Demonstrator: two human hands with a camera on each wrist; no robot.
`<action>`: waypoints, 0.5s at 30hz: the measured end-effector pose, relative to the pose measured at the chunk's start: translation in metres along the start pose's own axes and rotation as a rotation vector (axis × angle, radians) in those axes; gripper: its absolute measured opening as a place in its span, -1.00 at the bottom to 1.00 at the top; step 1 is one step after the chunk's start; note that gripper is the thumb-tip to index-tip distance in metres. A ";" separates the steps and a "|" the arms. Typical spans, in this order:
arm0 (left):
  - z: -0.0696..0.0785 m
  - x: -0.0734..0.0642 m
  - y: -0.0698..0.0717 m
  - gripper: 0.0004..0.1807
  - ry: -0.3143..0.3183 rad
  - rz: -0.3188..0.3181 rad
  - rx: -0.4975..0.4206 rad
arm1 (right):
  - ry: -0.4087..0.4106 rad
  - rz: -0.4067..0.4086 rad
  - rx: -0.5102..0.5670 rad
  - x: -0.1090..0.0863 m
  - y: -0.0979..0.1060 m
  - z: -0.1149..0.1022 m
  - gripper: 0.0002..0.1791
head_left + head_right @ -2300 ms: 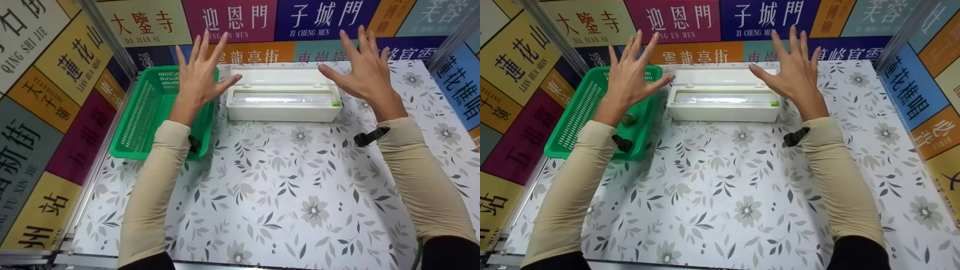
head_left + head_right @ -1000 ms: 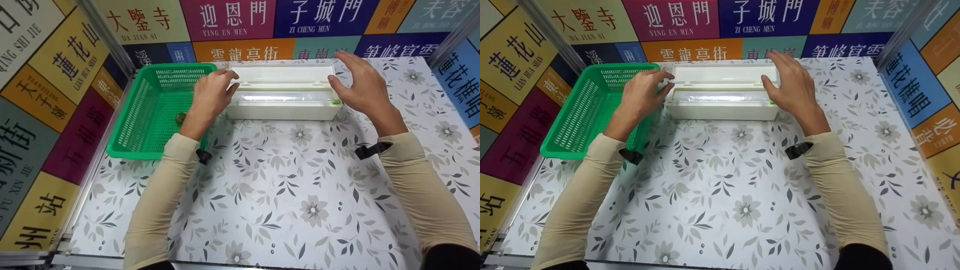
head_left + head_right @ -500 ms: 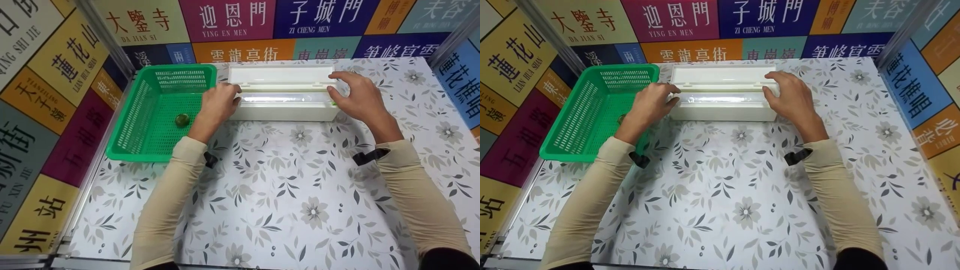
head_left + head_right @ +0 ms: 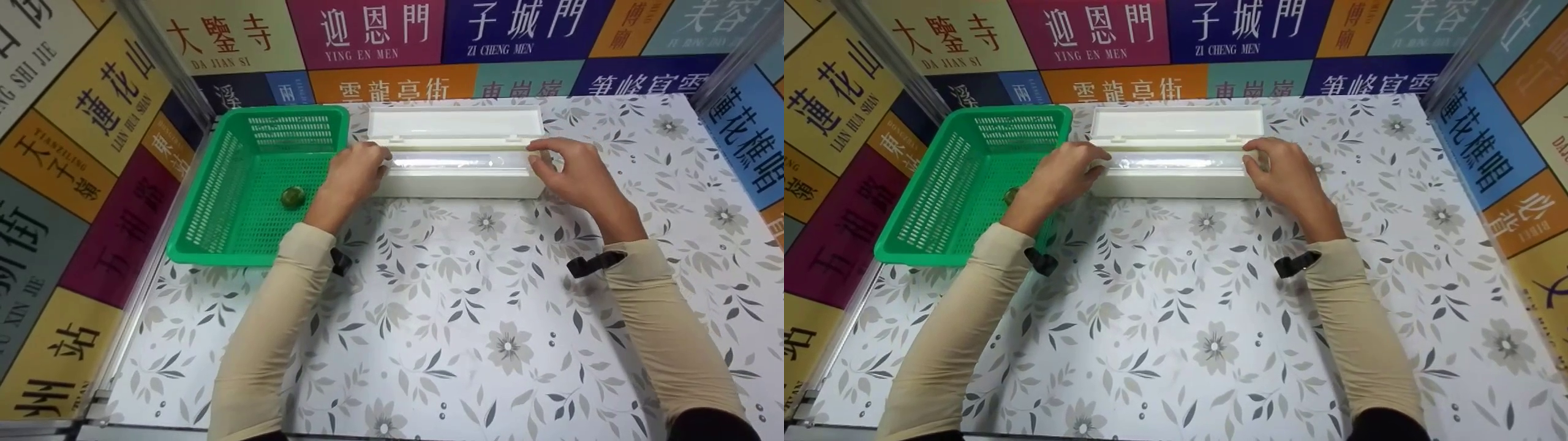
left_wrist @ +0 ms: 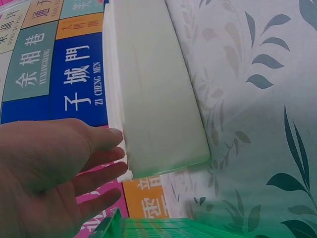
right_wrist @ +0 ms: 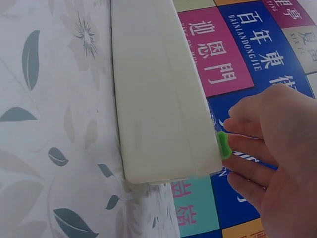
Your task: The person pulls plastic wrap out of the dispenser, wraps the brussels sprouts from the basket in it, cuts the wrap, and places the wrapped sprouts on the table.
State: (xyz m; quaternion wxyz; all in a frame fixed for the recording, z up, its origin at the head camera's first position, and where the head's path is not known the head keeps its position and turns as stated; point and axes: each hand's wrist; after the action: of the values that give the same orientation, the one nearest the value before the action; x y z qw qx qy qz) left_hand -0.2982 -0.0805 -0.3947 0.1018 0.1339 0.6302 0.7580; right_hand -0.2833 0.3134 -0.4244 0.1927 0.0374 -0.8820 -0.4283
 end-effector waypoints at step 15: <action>0.000 0.002 -0.001 -0.75 0.017 0.020 0.026 | 0.008 -0.005 0.021 0.000 -0.009 0.008 -0.69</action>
State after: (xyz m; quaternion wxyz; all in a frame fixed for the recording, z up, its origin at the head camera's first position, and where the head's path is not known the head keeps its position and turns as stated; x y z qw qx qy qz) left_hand -0.3004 -0.0793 -0.3952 0.0872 0.1350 0.6393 0.7520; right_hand -0.2874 0.3133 -0.4358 0.1949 0.0435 -0.8855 -0.4195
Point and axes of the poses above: each hand's wrist, its own x-axis towards the middle knuckle, its own y-axis out of the back of the hand, z = x × y, and after that the axes turned 2 degrees about y, right-handed
